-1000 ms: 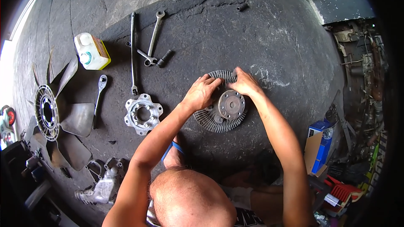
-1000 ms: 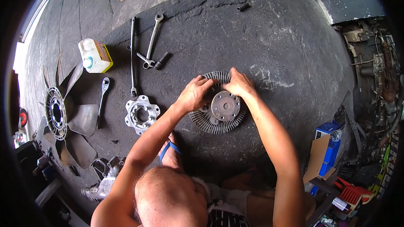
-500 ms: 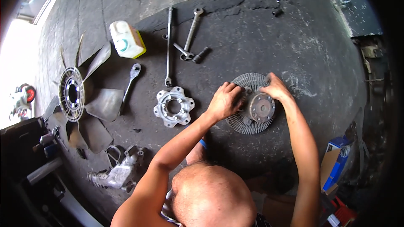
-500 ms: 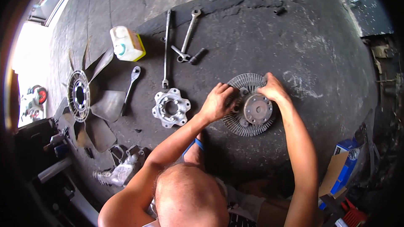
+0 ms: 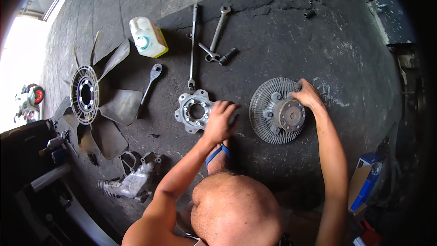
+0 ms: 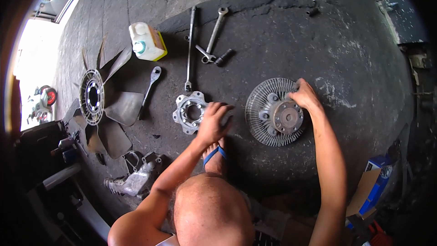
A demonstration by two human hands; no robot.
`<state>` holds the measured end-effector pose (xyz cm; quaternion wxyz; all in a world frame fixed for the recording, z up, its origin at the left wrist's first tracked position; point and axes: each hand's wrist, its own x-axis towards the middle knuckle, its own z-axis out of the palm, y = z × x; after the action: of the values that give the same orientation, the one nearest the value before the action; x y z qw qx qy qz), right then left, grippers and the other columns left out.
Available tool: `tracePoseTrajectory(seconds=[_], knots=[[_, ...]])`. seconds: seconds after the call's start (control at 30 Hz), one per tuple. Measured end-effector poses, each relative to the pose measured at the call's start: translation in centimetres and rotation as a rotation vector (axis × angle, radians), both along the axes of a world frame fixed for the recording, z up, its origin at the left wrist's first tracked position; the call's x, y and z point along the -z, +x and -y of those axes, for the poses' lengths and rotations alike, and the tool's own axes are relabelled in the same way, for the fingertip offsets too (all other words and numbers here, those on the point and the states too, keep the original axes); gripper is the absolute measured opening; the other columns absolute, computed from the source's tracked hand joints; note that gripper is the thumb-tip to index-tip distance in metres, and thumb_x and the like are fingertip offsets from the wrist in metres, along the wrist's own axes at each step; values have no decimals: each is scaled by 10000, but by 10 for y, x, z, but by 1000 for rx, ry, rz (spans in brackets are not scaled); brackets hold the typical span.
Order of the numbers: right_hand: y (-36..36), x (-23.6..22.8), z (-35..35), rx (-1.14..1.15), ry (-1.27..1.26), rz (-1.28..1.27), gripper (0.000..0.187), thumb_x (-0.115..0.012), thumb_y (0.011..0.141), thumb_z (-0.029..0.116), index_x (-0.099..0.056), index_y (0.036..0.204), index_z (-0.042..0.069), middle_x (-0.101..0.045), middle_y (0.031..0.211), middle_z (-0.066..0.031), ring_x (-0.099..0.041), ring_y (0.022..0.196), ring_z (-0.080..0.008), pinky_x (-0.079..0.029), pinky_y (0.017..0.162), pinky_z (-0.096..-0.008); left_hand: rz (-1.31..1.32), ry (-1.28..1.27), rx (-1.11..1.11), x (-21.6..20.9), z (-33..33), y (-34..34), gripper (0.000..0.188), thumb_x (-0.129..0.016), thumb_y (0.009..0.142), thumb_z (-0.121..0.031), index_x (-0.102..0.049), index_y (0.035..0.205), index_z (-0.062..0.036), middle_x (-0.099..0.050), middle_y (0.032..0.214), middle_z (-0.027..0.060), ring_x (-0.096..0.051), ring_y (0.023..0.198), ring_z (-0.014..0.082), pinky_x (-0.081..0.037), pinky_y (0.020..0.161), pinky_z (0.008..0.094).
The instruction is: The recorder is assembling an automotive fan clutch by attaching a hub adapter and tightening bolts with a wrench.
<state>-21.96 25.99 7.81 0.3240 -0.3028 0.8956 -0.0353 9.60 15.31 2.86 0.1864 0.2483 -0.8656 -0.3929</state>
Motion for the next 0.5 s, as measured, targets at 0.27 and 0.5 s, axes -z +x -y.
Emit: tracePoseTrajectory(seconds=[0.27,0.5], knots=[[-7,13,5,-25,60,24,598,-801,727,297,-608,1168,-58,-658,1164,-267,-641,1106,-371,-501,942,-413,512,-125,-290,-5,19,70,1203,-909,552,-484,-296,1551,-214,-224,1554,284,-232,1432,486,-255,1107,620],[0,-1,8,-47,83,-63,715,-809,771,328,-534,1312,-50,-591,1310,-279,-578,1245,-367,-469,1033,-400,672,-93,-328,9,14,58,1402,-952,491,-483,-127,1597,-242,-134,1595,301,-137,1486,469,-230,1099,692]])
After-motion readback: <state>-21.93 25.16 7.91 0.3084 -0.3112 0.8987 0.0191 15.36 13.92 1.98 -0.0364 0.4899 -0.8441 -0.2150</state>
